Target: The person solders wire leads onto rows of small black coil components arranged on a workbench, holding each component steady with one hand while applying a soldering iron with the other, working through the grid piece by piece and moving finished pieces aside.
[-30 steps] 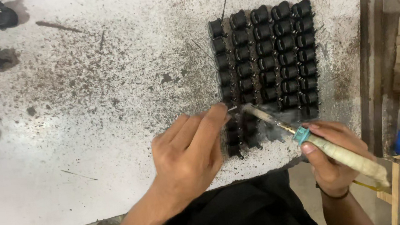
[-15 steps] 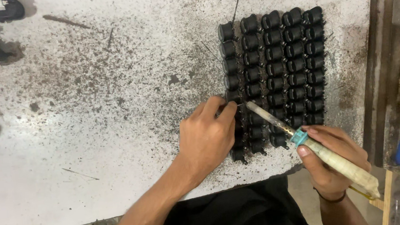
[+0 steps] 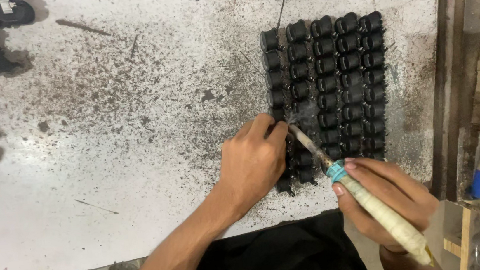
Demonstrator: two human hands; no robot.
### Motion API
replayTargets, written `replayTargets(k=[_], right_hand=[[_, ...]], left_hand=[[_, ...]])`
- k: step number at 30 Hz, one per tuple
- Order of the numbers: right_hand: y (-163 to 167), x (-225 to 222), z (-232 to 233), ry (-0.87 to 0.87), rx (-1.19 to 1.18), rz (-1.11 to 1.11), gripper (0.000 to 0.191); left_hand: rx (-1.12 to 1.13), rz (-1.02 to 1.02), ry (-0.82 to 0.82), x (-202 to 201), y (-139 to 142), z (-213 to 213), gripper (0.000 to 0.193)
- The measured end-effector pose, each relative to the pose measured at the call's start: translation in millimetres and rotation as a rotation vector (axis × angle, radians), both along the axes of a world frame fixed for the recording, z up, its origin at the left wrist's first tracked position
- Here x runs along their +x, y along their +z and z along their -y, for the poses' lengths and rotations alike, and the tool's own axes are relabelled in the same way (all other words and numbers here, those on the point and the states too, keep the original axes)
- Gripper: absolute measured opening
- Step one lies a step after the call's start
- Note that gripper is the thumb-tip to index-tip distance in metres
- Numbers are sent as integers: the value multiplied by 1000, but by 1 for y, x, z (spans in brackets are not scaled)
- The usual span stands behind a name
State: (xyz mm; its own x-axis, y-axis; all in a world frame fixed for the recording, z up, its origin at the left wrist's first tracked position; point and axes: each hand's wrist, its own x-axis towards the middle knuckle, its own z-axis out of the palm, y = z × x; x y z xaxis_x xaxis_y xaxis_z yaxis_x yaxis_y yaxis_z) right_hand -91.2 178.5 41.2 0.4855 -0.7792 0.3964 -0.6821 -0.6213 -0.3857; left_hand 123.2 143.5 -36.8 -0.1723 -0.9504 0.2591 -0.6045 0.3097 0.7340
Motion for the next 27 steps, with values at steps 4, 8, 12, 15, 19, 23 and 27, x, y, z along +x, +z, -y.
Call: replayTargets(k=[4,8,12,15,19,23,27], right_hand=[[11,-5,0,54,-5,-24,14],[4,-25,-9,-236,193,245,24],[-20,-39,-16,-221,225,488,29],[-23,-46,-31,-269,245,375,32],[-26,-48,-38,-281,274,381,33],[-26,-43,-35,-315,302,342,33],[-20,-36,-31,-286,261,329,31]], left_hand=[[-14,-40,3,1,9,3,19],[-72,-182,153,13,22,-8,9],[-42,-75,123,17,22,-22,22],[57,-46,72,11,15,-27,21],[-17,-63,59,6,6,-29,21],[-49,-81,57,4,1,-29,22],[4,-71,35,4,1,-27,19]])
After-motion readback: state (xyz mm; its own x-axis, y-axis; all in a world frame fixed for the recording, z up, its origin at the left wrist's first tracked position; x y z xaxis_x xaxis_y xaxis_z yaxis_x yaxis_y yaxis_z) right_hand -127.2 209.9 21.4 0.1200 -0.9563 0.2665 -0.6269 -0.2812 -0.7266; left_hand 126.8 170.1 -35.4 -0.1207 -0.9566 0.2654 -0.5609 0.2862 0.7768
